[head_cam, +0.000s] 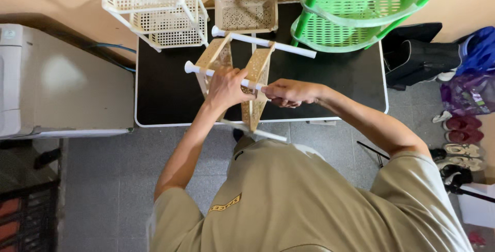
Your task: The person disassembles two plastic storage racks on a table. They remove the vertical support rods from each rack one by one and place the rods inside the corresponding basket trays. The process is repeated for both racks until all rods are removed and stored within the baskets.
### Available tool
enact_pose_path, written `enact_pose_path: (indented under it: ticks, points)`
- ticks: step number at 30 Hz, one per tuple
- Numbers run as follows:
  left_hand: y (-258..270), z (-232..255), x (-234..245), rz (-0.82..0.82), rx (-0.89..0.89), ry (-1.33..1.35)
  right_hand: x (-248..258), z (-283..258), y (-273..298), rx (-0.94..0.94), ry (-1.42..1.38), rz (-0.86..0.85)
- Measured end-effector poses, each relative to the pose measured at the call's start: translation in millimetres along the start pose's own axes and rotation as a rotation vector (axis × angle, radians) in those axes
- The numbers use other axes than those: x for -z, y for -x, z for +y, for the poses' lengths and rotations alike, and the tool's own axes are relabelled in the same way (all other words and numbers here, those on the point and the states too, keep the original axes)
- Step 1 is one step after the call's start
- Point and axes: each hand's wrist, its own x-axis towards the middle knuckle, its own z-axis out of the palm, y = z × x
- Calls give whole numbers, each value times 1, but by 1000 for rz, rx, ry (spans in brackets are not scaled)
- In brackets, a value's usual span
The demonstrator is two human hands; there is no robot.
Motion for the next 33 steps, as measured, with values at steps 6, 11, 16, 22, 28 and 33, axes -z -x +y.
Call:
enact_pose_path:
  ticks: [6,11,16,22,28,33]
  points:
    - [12,-47,8,-75,264,93,-13,28,30,165,1045,642]
    - [35,-52,2,296,-101,-27,59,29,48,438,644,939]
    - [58,-59,0,419,-237,-50,104,8,23,43,29,876]
    - [75,-68,-7,452,-290,-98,75,-17,-7,-54,-410,269]
    - [84,-57,-4,349,-203,-44,50,-17,-19,87,-526,120]
    - [66,-25,10,284,20,64,37,-8,-36,11,-421,212]
